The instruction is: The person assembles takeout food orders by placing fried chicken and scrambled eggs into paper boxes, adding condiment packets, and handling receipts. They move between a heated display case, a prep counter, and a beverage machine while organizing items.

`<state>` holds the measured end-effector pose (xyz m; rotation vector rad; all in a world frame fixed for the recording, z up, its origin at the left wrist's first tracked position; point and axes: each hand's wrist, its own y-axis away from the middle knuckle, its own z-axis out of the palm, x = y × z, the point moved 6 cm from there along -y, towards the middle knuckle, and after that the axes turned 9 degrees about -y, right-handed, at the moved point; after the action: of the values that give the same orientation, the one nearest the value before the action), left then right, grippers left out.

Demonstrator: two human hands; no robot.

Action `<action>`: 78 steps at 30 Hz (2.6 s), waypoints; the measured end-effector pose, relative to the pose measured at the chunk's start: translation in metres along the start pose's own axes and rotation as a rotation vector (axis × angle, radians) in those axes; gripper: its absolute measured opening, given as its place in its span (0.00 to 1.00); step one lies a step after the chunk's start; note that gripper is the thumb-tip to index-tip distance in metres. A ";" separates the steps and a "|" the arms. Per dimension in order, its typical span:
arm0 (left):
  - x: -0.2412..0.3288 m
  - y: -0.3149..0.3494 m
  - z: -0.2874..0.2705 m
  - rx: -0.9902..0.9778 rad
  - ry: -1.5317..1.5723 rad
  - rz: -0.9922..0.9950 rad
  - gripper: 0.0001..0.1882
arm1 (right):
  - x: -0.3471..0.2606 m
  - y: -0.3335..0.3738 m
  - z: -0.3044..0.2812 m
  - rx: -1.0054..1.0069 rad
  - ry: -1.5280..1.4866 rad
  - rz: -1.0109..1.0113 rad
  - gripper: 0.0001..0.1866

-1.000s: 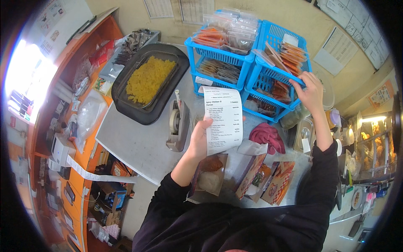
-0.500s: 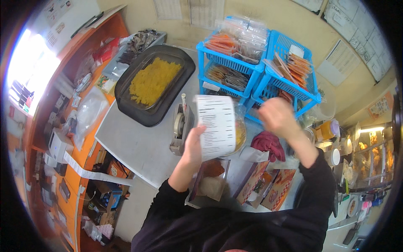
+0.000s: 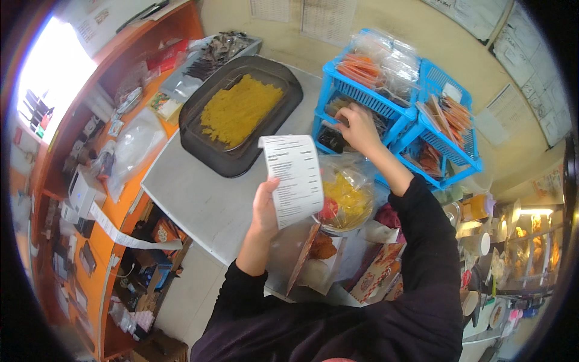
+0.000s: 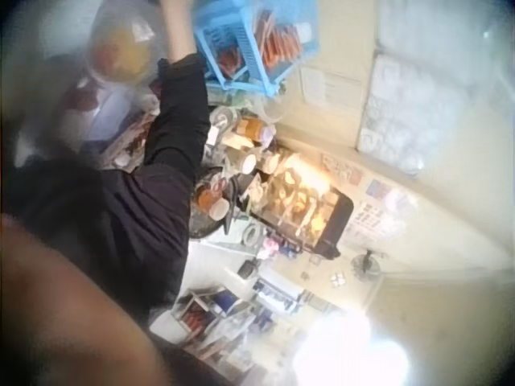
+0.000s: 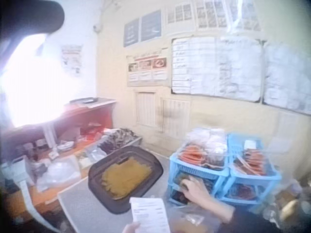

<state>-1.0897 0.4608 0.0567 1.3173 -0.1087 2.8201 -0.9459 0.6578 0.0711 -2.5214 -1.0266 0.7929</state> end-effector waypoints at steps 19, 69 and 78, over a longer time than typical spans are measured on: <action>-0.003 0.000 -0.022 0.025 0.056 0.033 0.37 | -0.032 0.017 -0.035 0.217 -0.070 -0.103 0.04; -0.067 -0.108 -0.036 -0.090 0.303 -0.078 0.31 | -0.001 0.044 0.010 0.192 -0.924 0.546 0.17; -0.086 -0.117 -0.046 -0.090 0.323 -0.100 0.29 | -0.037 0.046 -0.015 0.377 -0.521 0.288 0.16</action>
<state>-1.0637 0.5815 -0.0323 0.8117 -0.1548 2.8584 -0.9335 0.5985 0.0755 -2.2007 -0.5664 1.6180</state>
